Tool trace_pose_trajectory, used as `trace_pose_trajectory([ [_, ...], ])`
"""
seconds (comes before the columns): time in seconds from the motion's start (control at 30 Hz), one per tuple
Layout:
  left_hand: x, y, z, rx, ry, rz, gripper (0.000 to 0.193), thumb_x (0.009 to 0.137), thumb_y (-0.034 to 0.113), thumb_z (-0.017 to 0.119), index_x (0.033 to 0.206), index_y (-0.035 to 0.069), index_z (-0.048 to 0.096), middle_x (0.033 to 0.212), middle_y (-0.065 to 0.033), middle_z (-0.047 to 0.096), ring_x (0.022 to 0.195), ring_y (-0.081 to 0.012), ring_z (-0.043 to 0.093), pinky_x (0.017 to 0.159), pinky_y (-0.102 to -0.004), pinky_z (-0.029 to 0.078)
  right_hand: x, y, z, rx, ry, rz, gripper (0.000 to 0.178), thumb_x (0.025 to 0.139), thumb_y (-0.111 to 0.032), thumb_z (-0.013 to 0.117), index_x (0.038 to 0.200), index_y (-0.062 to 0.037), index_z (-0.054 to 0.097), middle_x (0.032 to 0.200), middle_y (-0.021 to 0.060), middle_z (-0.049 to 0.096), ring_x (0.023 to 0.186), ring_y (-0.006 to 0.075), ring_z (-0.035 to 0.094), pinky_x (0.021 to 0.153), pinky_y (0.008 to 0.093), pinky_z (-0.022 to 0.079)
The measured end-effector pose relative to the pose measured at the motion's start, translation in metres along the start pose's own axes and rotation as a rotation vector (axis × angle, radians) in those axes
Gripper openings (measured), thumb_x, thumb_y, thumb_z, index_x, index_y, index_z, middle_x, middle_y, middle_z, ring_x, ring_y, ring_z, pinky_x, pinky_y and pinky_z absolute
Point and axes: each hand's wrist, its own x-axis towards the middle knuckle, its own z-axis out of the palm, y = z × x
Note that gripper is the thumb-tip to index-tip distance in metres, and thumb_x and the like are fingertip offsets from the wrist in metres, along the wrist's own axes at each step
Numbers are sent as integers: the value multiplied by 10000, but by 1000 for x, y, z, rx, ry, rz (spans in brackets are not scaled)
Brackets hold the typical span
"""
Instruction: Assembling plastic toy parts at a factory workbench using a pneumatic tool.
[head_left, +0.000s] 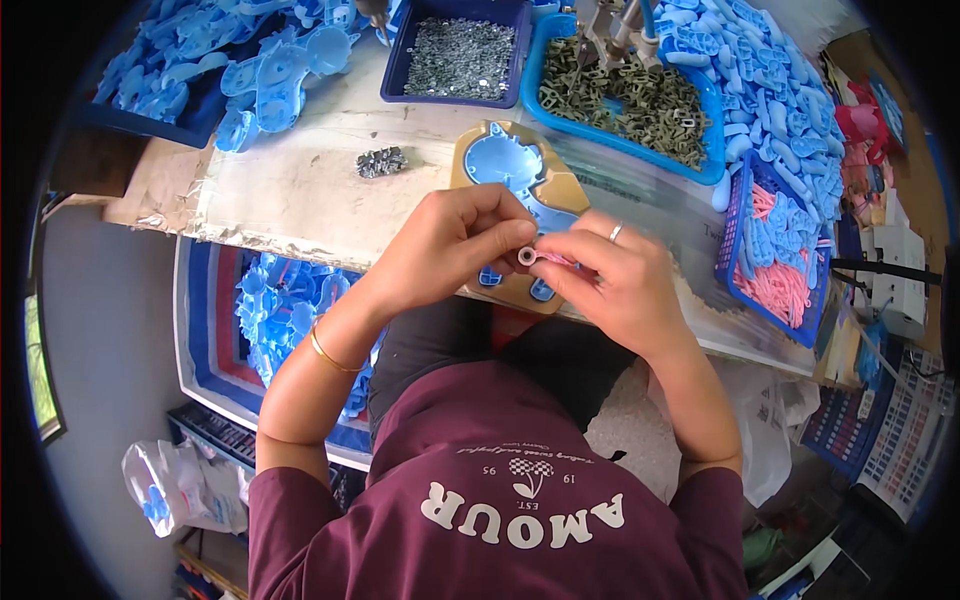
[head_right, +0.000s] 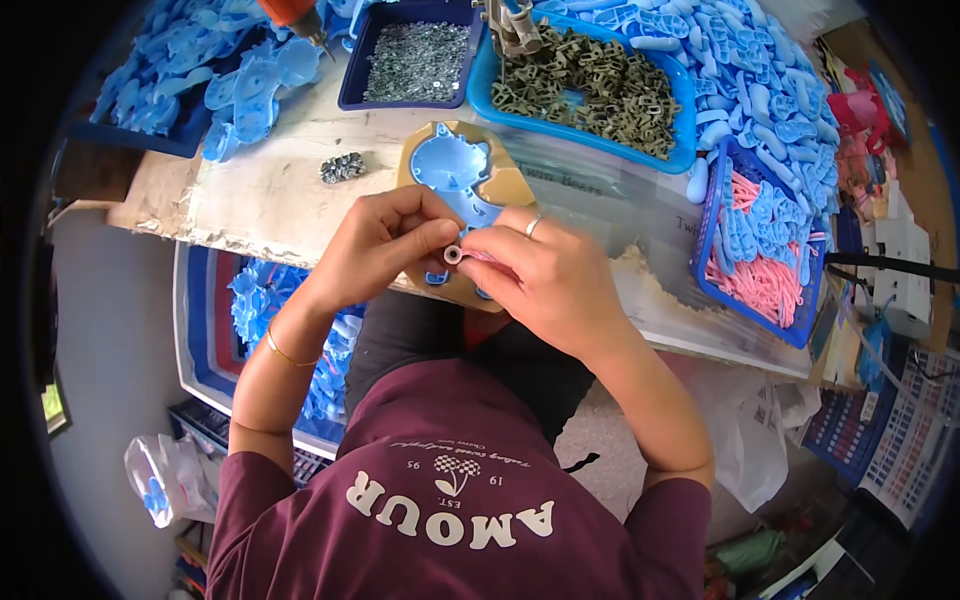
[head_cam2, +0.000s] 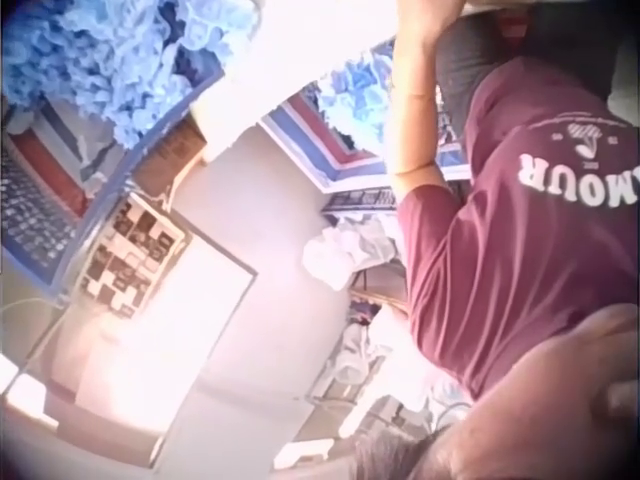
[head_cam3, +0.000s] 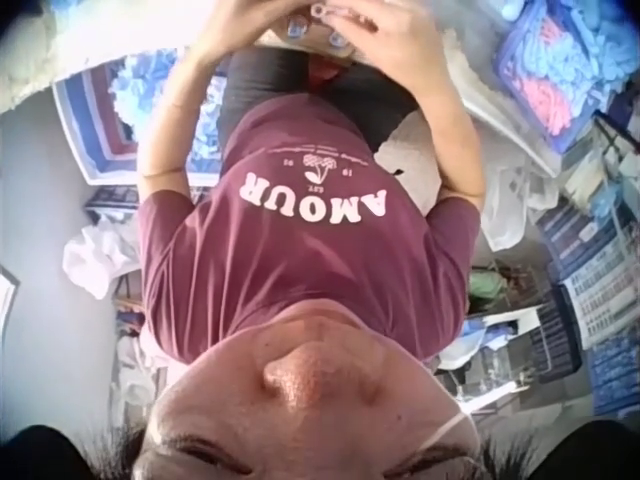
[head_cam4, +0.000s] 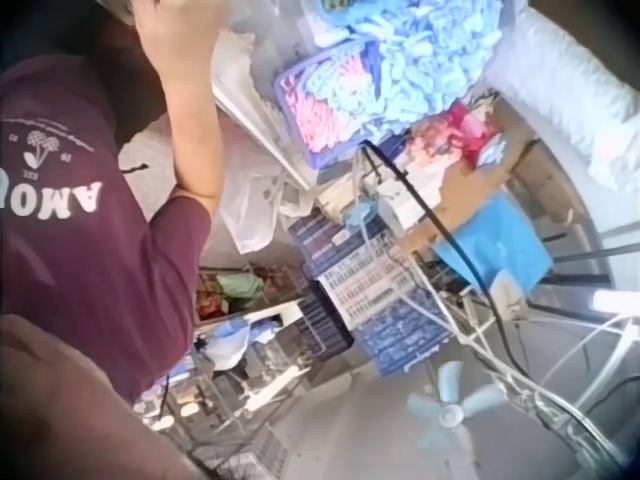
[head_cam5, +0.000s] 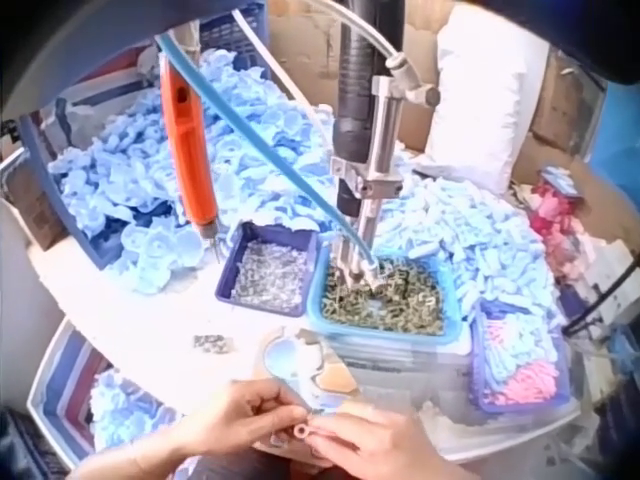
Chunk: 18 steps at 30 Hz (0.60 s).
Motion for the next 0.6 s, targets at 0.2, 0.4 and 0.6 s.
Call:
trace_pose_trajectory([
  [0.2,-4,0,-13,322,503,225,226,1023,173,613,1181,23,672,1048,-110,756,809,-172,724,679,-282,567,21,17,25,-339,105,-127,149,742,-146,838,858,-103,755,792,34,599,744,237,599,637,354,485],
  [0.4,-12,-21,-19,624,565,431,180,977,129,656,1132,46,695,986,-93,742,822,-222,699,641,-324,551,25,26,45,-298,42,-50,132,728,-142,824,837,-98,764,818,46,595,857,271,589,762,403,484],
  [0.6,-13,-31,-18,977,332,653,225,840,135,743,1052,92,683,1106,-82,697,1078,-291,642,948,-420,537,36,31,39,-276,-79,-53,110,748,-136,796,821,-62,759,828,89,606,898,299,598,788,416,487],
])
